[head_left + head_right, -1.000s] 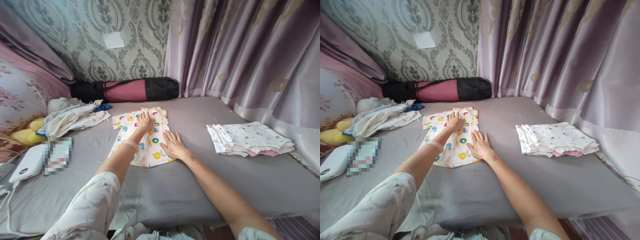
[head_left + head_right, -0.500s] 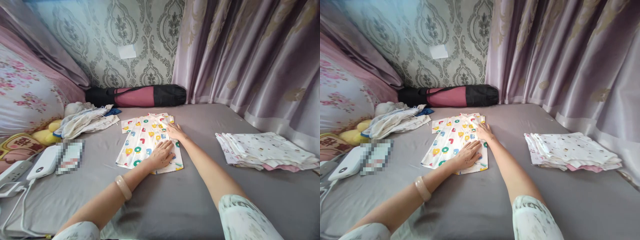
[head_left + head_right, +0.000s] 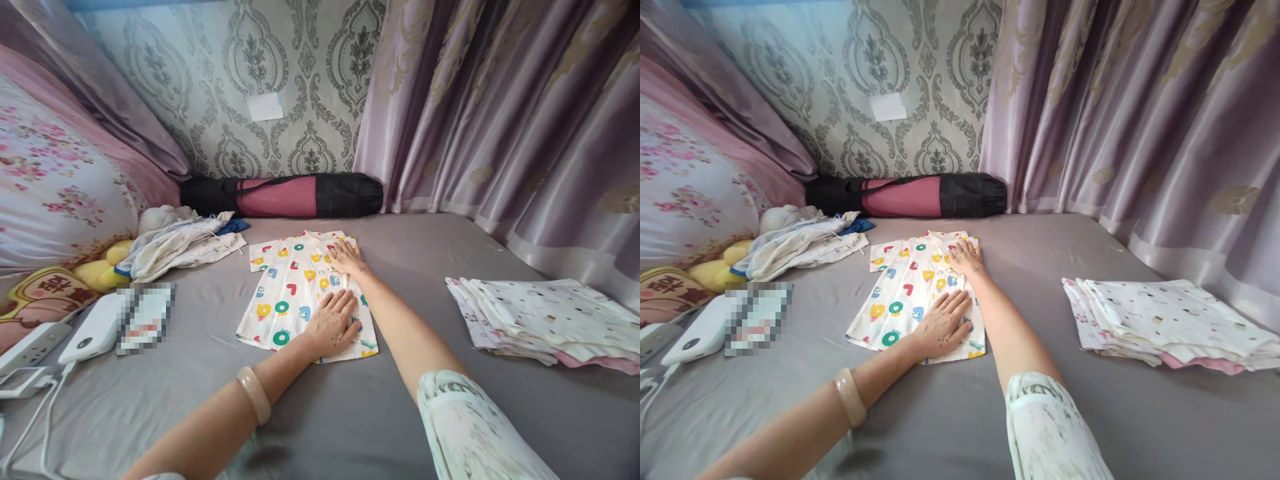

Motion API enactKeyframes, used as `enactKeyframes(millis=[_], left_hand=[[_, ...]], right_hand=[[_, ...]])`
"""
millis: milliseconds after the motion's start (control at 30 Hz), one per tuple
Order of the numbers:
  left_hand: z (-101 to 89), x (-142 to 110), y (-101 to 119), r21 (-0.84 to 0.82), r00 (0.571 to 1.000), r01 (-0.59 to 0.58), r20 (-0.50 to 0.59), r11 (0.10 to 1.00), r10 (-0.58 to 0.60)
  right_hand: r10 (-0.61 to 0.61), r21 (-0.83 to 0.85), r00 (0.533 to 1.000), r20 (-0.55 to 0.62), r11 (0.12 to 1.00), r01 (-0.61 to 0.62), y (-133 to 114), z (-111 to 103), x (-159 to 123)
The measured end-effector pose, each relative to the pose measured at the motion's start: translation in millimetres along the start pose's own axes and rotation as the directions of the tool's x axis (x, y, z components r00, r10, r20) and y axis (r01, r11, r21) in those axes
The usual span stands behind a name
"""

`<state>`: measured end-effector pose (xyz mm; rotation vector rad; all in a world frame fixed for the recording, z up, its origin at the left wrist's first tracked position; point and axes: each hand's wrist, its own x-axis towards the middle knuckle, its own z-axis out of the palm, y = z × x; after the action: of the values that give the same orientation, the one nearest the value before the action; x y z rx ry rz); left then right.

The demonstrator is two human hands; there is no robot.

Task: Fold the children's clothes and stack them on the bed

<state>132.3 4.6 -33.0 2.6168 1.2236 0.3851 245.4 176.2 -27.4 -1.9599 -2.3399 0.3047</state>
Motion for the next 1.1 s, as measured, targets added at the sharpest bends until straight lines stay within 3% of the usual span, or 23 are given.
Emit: enactKeyframes(millis=[133, 267, 367, 500, 700, 900, 1100], left_hand=[[0.4, 0.0, -0.7, -0.039, 1.0, 0.001, -0.01, 0.999, -0.001], [-1.2, -0.8, 0.9, -0.07, 0.994, 0.049, -0.093, 0.996, -0.056], [-1.5, -1.3, 1.8, -0.076, 0.973, 0.131, -0.181, 0.988, -0.143], [1.1, -1.3, 0.6, -0.097, 0.951, 0.159, -0.251, 0.983, -0.178], [4.9, -1.7, -1.6, -0.102, 0.955, 0.134, -0.252, 0.986, -0.156], [1.8, -1.6, 0.2, -0.088, 0.959, 0.142, -0.235, 0.986, -0.159], [0.4, -1.3, -0.2, -0.093, 0.966, 0.12, -0.217, 0.988, -0.138]], right_hand=[[0.015, -0.011, 0.999, -0.031, 1.0, -0.015, -2.1, 1.5, -1.1], [0.003, -0.006, 1.0, -0.028, 1.0, -0.003, -6.1, -4.2, 0.0], [-0.109, -0.009, 0.991, -0.074, 0.994, 0.109, -15.8, -6.5, 2.5], [-0.219, 0.029, 0.976, -0.001, 0.975, 0.219, -27.6, 1.3, 3.6], [-0.206, 0.036, 0.978, 0.015, 0.978, 0.205, -29.0, 10.8, 2.5], [-0.196, 0.086, 0.976, 0.094, 0.978, 0.188, -28.2, -2.6, 6.7], [-0.109, 0.044, 0.994, -0.016, 0.993, 0.11, -18.4, -11.3, 13.3]])
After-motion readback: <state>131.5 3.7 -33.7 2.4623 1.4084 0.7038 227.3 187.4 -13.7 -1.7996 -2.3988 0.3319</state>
